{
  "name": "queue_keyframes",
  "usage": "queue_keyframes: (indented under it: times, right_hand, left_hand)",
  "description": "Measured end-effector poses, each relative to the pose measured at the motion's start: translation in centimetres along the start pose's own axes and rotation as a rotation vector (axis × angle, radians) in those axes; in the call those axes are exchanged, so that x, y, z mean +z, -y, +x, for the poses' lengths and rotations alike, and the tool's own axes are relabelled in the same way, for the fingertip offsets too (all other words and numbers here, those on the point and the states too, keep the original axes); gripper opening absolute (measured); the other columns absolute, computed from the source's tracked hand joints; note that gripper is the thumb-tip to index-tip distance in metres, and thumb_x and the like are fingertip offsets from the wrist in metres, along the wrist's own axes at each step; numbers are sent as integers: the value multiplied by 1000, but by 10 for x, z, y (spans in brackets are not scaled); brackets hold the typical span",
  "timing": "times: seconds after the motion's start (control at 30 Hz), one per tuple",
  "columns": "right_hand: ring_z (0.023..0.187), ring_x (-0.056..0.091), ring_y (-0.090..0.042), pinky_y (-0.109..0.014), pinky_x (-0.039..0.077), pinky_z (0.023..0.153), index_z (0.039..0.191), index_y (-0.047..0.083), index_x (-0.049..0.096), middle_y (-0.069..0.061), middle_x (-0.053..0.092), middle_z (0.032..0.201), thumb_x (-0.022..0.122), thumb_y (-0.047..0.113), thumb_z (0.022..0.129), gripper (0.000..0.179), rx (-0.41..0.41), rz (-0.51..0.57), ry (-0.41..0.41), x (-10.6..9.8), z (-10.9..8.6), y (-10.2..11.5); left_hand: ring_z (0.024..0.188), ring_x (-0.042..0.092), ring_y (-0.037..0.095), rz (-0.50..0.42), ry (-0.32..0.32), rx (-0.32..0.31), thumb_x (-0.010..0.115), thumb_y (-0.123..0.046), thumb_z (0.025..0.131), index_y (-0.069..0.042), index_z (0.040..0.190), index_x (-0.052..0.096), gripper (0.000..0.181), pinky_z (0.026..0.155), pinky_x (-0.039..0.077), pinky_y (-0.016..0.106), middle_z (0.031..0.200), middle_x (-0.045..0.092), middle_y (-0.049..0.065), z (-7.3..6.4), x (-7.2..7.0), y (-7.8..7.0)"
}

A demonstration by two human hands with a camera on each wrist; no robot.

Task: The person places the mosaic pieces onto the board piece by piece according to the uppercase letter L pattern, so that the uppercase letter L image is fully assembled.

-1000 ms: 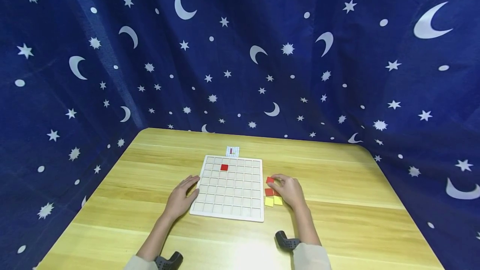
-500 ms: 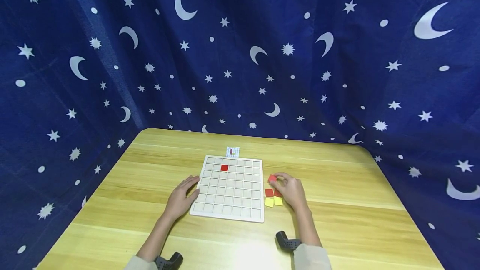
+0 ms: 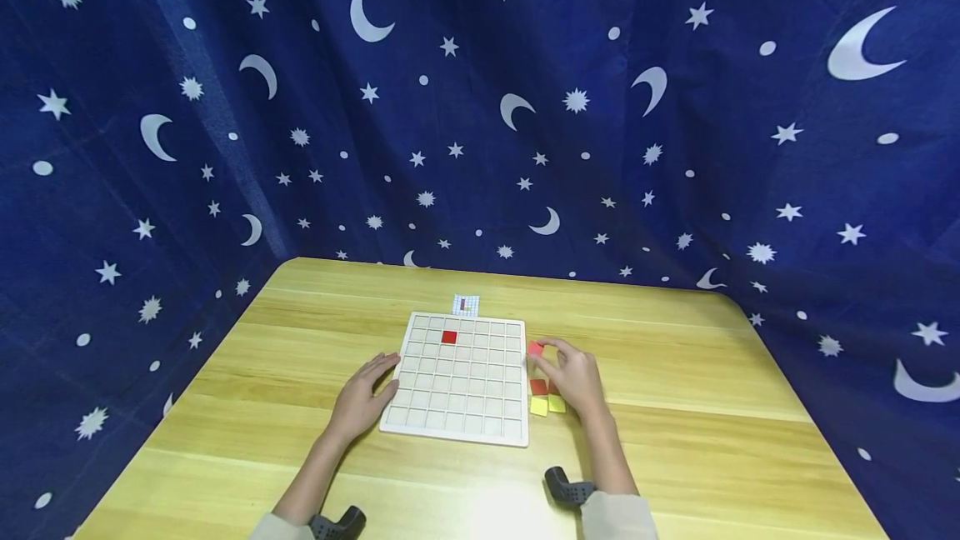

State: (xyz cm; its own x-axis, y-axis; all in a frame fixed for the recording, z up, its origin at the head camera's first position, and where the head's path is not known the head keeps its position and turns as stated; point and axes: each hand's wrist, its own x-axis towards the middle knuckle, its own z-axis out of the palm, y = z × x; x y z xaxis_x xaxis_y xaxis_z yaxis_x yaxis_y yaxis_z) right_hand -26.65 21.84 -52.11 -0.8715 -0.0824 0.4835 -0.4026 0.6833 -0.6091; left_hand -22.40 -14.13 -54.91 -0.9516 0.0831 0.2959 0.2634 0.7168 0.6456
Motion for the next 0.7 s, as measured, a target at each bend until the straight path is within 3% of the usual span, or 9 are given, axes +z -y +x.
queue_keyframes:
  times: [0.33, 0.7]
  right_hand:
    - [44, 15, -1, -19, 14, 39, 99, 14, 69, 14, 20, 51, 77, 24, 76, 27, -113, 5, -27, 1, 18, 33]
    - [45, 19, 0, -19, 15, 39, 96, 13, 70, 17, 22, 52, 78, 24, 73, 27, -214, 11, -65, 16, 34, 56]
  left_hand:
    - [127, 40, 24, -6, -8, 19, 60, -23, 89, -8, 124, 58, 38, 109, 26, 39, 131, 53, 4, 0, 1, 2]
    - [127, 41, 25, -12, -12, 21, 61, -21, 88, -8, 124, 58, 39, 109, 26, 40, 130, 54, 5, 0, 0, 1]
